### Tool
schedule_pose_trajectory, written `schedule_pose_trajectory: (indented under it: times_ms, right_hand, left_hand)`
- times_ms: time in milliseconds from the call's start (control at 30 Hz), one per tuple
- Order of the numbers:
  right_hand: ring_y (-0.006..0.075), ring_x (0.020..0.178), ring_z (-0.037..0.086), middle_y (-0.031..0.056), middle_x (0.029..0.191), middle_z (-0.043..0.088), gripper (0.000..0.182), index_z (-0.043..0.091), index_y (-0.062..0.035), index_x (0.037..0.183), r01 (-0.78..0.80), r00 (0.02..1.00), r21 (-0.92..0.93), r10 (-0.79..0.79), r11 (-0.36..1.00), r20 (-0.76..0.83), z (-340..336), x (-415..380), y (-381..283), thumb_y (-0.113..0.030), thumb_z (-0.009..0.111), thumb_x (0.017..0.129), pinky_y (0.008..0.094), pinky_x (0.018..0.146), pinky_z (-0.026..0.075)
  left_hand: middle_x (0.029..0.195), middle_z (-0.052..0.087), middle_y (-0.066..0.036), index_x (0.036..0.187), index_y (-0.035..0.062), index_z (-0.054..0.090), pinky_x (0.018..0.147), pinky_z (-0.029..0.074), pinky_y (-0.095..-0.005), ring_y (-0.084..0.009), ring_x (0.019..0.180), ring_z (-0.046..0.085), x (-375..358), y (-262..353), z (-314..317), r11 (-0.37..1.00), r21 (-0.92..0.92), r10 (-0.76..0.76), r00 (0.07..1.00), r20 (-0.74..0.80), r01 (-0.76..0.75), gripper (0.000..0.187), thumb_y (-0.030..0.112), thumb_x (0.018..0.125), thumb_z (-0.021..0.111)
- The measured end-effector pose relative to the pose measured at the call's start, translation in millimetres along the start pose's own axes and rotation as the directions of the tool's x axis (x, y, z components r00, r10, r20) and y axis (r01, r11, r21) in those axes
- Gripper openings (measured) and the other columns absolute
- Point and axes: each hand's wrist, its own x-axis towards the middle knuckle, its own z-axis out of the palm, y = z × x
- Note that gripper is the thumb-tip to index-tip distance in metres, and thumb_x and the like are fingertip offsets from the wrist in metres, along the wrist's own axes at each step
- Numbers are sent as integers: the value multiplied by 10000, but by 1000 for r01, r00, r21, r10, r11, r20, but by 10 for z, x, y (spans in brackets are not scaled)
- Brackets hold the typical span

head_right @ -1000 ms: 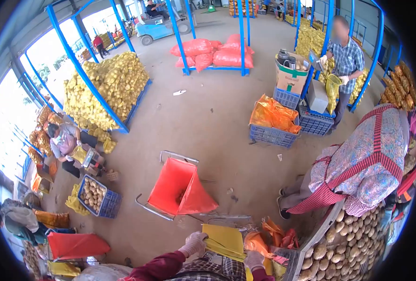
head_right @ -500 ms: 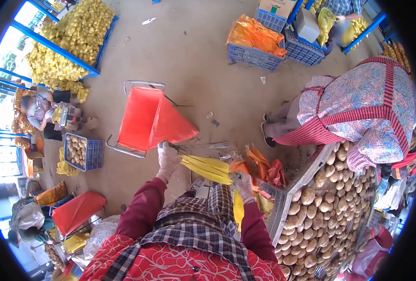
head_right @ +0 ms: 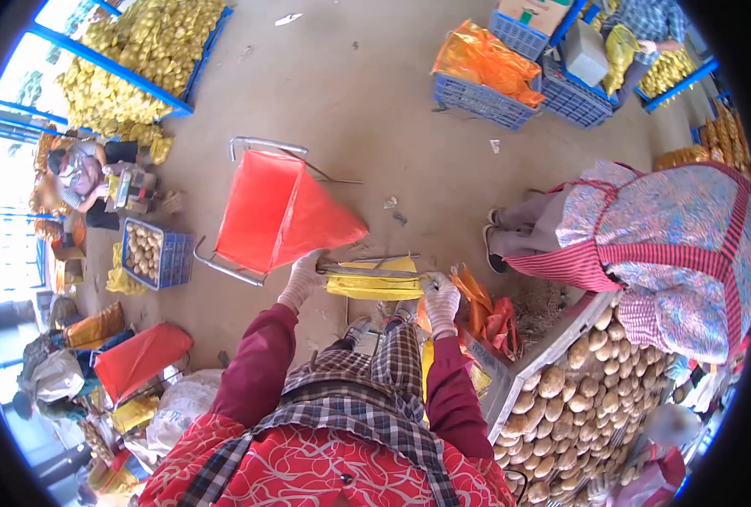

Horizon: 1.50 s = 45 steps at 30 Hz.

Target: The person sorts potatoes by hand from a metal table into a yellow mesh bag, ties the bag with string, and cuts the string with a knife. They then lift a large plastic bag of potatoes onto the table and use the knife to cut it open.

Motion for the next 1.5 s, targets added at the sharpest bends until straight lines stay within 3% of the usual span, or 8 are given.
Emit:
schedule_pose_trajectory:
  times_ms: [200, 267, 500, 833, 1200, 1267, 1367, 1500]
  right_hand:
    - [164, 764, 653, 110, 879, 733, 219, 717, 5, 1016, -31, 999, 79, 29, 996, 19, 104, -34, 456, -107, 713, 828, 316, 742, 518]
    - [72, 619, 541, 4, 699, 628, 120, 725, -21, 939, -50, 999, 65, 51, 997, -19, 263, -125, 775, -96, 689, 852, 254, 561, 447]
    - [409, 955, 651, 231, 975, 681, 351, 653, -79, 1115, -12, 979, -450, 101, 893, 176, -42, -570, 269, -341, 621, 884, 460, 785, 521]
    - [416, 935, 658, 238, 970, 684, 423, 663, -120, 1148, 39, 961, -572, 126, 819, 245, -317, -1146, 279, -449, 586, 894, 487, 819, 521]
    - [399, 921, 656, 257, 950, 666, 358, 699, -83, 1086, 59, 969, -405, 45, 912, 243, -159, -697, 513, -377, 641, 890, 443, 797, 518]
    - [385, 905, 668, 251, 944, 674, 350, 703, -77, 1074, 67, 937, -366, 67, 928, 342, -147, -673, 453, -368, 645, 889, 426, 791, 520]
    - [321, 844, 686, 212, 919, 700, 366, 698, -27, 1056, 9, 911, -76, 23, 997, 411, -239, -793, 549, -345, 674, 876, 379, 778, 526]
    - [344, 875, 684, 199, 962, 700, 308, 700, -50, 1060, 42, 978, -169, -5, 985, 210, -312, -1312, 444, -301, 644, 891, 399, 785, 530]
  left_hand:
    - [955, 723, -141, 1227, 67, 632, 811, 543, -356, -267, 901, 699, 77, 57, 112, 995, 84, -54, 998, -18, 56, 510, 20, 721, 677]
    - [962, 716, -143, 1229, 65, 630, 810, 544, -360, -275, 905, 696, -89, 82, 177, 992, 116, -53, 998, -23, 55, 507, 21, 727, 681]
    - [1348, 441, -281, 1535, 62, 164, 1005, 464, -442, -419, 1208, 521, -755, 455, 85, 896, 192, -398, 916, -50, 400, 1019, 182, 702, 739]
    - [1263, 561, -276, 1353, -32, 456, 1058, 418, -433, -421, 1217, 527, -1260, 12, 72, 877, 329, -450, 841, 302, 351, 884, 505, 702, 720]
    - [1428, 420, -307, 1494, 43, 300, 1075, 404, -479, -454, 1291, 459, -915, -5, 470, 834, 464, -433, 875, 216, 299, 1107, 616, 665, 760]
    - [1339, 549, -256, 1431, 9, 392, 1001, 475, -429, -369, 1189, 579, -806, -103, 605, 880, 433, -313, 923, 223, 194, 959, 486, 708, 803]
    - [1127, 702, -90, 1228, -12, 575, 876, 527, -295, -165, 987, 662, -760, -635, 852, 957, -205, -98, 890, 446, 208, 496, 115, 794, 779]
    - [1112, 706, -108, 1229, -4, 580, 864, 530, -323, -181, 976, 666, -1127, -341, 616, 971, -166, -60, 850, 524, 171, 500, 202, 817, 776]
